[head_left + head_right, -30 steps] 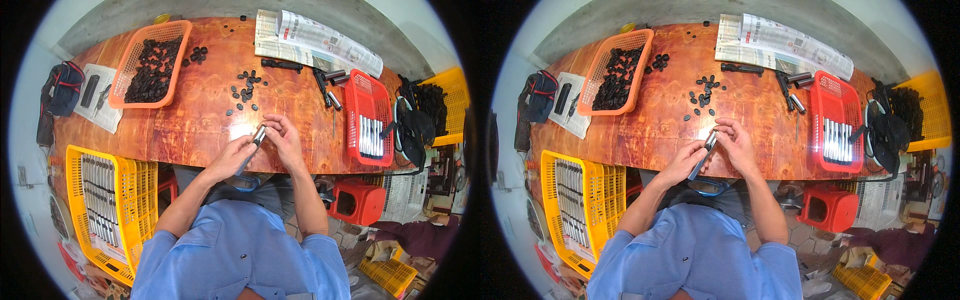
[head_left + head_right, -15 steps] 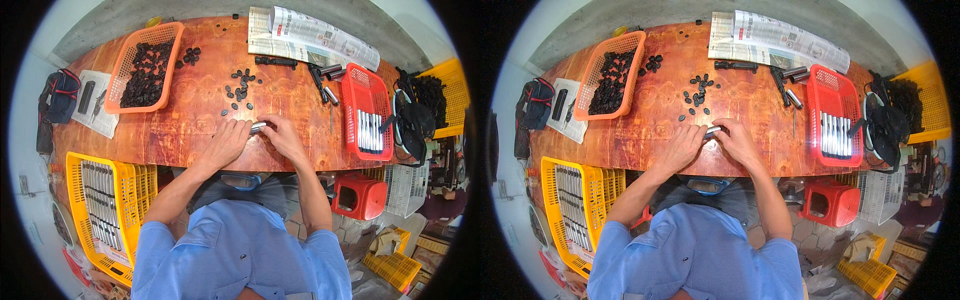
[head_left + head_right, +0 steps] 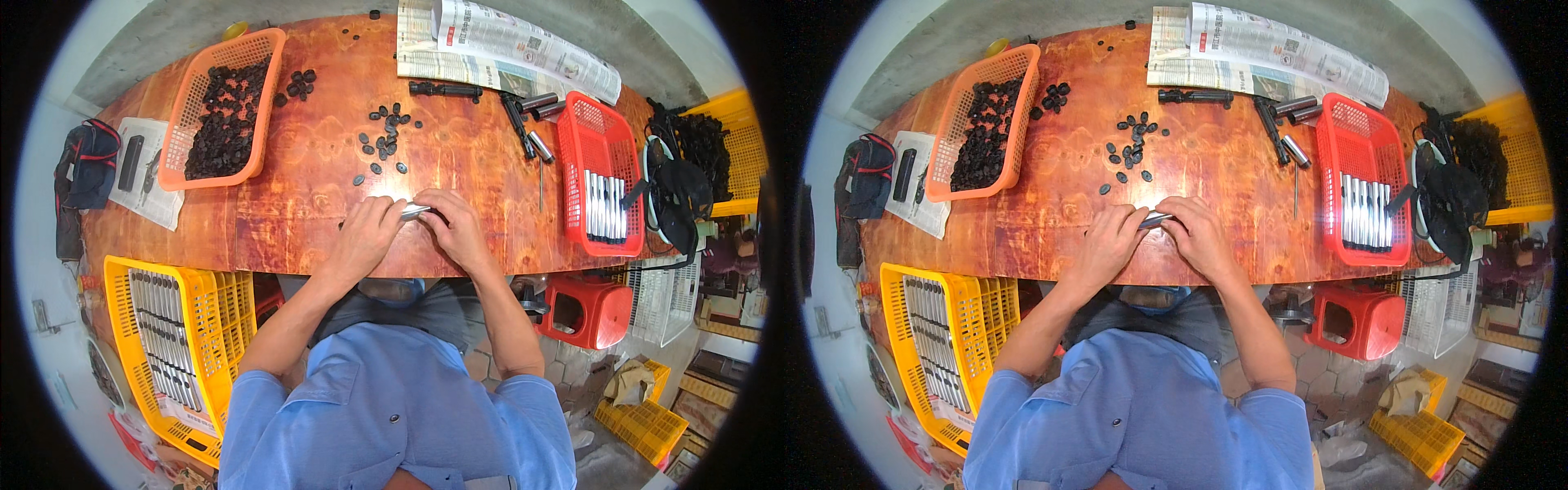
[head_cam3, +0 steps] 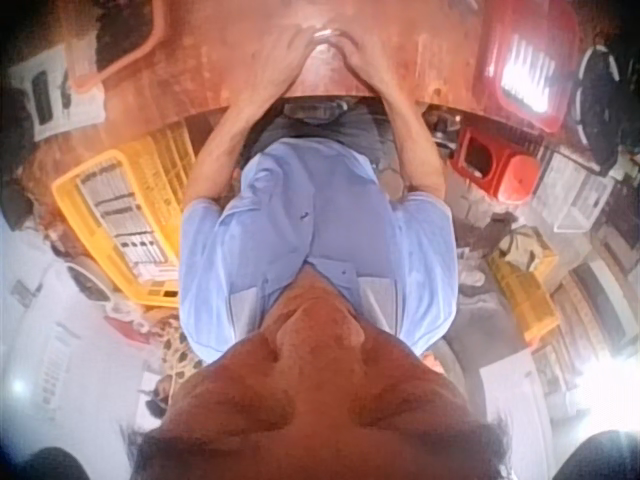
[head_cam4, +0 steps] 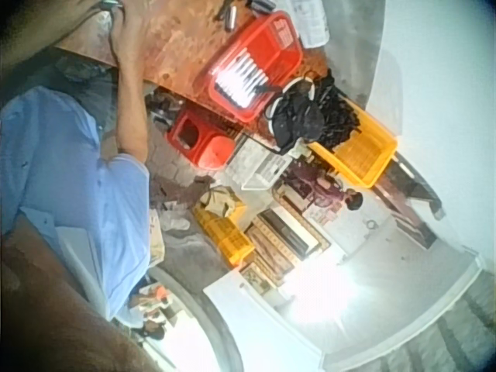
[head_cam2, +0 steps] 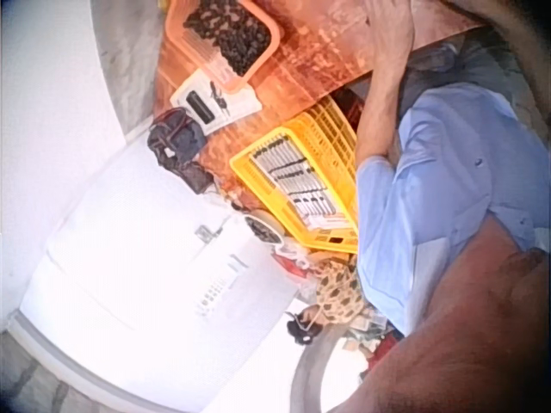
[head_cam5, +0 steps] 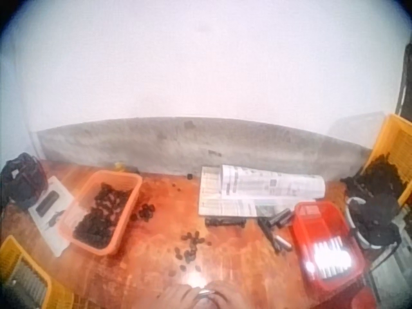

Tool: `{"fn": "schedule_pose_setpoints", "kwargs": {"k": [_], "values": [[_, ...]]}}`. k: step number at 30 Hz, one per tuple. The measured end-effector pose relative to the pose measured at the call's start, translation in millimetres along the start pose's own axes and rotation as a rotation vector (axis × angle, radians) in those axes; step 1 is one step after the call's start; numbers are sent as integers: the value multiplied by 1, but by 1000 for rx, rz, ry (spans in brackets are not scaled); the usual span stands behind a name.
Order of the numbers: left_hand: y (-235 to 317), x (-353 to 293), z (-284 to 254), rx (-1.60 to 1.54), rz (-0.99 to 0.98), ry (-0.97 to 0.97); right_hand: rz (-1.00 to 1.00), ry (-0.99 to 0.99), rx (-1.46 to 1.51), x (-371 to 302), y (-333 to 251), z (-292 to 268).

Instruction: The person repeatedly picks small black circular pieces from a table and inserts them into a silver cylindrical tube. After filling the tube, they place it into a yellow basket and pick up another tube to continue the process.

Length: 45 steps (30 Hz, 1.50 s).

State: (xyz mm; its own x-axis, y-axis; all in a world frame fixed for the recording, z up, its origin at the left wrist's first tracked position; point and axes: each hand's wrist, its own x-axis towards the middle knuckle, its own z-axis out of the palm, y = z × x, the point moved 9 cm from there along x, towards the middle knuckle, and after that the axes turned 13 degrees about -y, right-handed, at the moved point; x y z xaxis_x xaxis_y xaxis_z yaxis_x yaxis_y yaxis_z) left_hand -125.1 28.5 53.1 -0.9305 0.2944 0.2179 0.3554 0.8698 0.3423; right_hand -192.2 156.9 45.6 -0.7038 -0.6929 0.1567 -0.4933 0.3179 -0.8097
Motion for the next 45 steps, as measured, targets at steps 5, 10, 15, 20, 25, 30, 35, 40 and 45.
{"fn": "schedule_pose_setpoints", "kwargs": {"k": [5, 10, 15, 20, 25, 30, 35, 40, 45], "values": [[3, 0, -4, -26, 5, 15, -52, 33, -78, -5, -5, 0], [7, 2, -3, 112, 11, -18, -27, 62, -99, -10, -5, 0], [-2, 1, -4, 9, 1, 16, 117, -34, -109, 10, -2, -4], [-5, 2, -4, -24, 34, 24, 238, 152, -389, 43, -3, -5], [-8, 8, -4, -86, 11, -46, 284, 223, -569, 50, 15, 9], [-22, 11, -5, -262, -29, -85, 342, 140, -546, 52, 22, 14], [-24, 9, 3, -270, -37, -98, 369, 92, -530, 52, 25, 17], [-21, 9, 2, -227, 17, -91, 345, 93, -506, 52, 21, 17], [-20, 13, 3, -260, 39, -121, 398, 34, -494, 51, 25, 19]]}}
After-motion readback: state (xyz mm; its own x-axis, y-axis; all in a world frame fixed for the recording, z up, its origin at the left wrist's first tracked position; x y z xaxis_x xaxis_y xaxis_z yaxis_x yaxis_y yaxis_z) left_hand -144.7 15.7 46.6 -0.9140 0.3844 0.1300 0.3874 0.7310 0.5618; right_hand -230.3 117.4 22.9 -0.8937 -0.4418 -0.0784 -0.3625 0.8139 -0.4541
